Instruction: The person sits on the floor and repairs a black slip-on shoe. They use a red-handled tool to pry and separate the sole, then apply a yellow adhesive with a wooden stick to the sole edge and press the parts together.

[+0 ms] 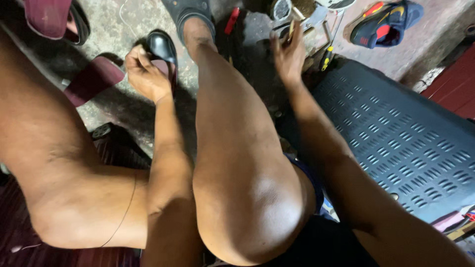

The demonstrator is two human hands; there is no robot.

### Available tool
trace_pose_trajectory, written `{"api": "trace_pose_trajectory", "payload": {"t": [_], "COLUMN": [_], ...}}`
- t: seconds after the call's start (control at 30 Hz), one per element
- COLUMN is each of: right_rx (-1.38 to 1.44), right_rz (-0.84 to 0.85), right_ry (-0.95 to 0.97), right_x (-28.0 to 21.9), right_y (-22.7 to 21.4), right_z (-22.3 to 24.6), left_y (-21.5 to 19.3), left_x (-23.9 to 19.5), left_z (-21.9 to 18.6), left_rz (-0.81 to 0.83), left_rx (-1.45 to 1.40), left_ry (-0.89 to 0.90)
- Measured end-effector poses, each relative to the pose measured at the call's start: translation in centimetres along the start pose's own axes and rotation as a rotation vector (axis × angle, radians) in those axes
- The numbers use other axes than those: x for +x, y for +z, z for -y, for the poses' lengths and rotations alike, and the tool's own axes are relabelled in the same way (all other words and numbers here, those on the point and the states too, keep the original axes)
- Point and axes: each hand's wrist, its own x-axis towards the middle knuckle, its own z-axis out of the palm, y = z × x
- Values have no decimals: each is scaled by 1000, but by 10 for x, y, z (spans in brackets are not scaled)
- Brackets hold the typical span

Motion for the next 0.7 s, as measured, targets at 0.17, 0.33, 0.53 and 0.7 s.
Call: {"api": "trace_pose_trajectory", "payload": {"t": [0.17,0.33,0.53,0.7], "right_rx": [-286,-145,801,989], "right_rz": [-4,-56,352,528], "right_ry": [-199,-231,535,200], "right_x": [51,52,7,2], "right_y": [1,14,16,24], "right_z": [7,-20,8,102], "left_y": [18,21,25,13], "left_x": [14,14,3,6], "left_z": [-13,-39,-103,-125], "left_rz": [189,469,705,762], "left_rx": [-489,-441,-454,-392], "left_ry": [-502,-236,10,210]}}
